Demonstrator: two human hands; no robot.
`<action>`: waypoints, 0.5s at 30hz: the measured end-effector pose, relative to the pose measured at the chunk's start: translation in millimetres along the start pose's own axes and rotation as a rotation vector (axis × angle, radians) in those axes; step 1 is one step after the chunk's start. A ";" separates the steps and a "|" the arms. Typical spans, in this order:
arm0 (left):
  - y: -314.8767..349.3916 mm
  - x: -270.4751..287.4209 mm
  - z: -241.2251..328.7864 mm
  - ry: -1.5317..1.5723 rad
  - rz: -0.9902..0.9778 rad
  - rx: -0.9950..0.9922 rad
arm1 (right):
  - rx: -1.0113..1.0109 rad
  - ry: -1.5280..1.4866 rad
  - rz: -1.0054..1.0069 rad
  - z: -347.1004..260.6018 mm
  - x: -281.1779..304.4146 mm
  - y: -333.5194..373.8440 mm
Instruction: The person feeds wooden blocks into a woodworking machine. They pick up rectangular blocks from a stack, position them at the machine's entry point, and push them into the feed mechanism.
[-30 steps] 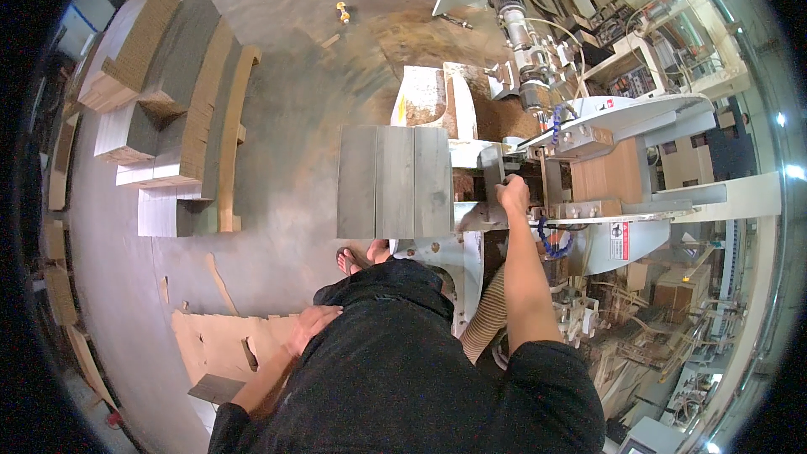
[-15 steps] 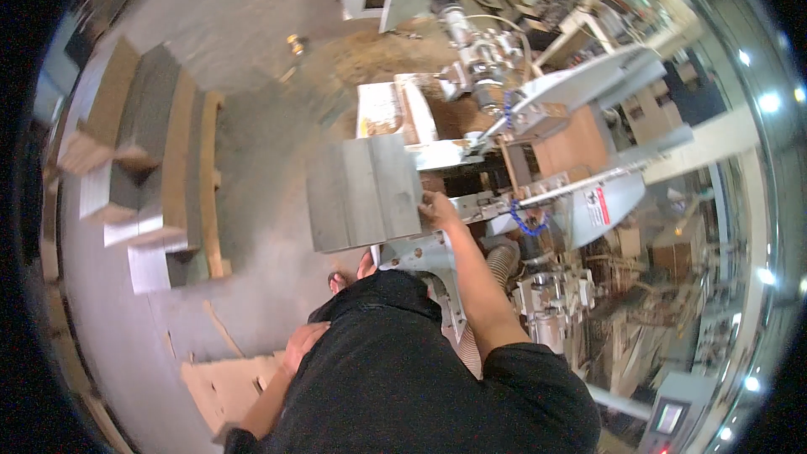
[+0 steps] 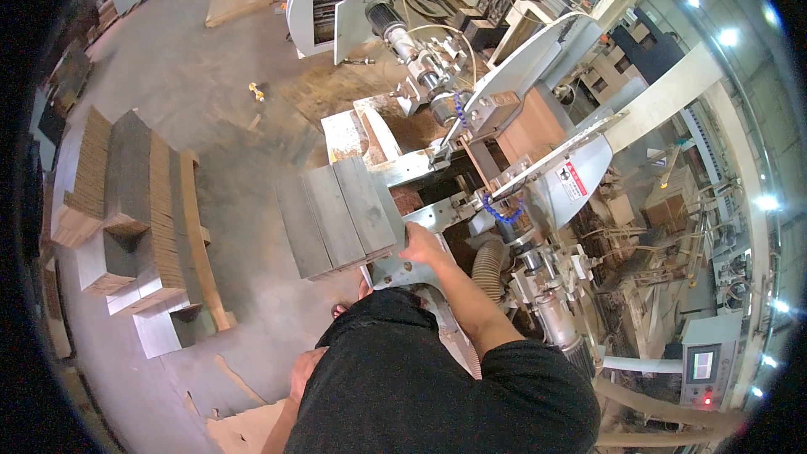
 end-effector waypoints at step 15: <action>11.0 1.9 -1.0 0.048 -0.003 0.025 | -0.053 0.031 0.046 -13.7 12.2 4.4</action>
Point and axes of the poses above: each hand's wrist, its own y-axis away from the middle knuckle, its own x-axis out of the back of the hand, z = x × y, the point moved 6 cm from there along -y, towards the middle knuckle, and after that the axes turned 6 degrees about y, right-handed, at the moved point
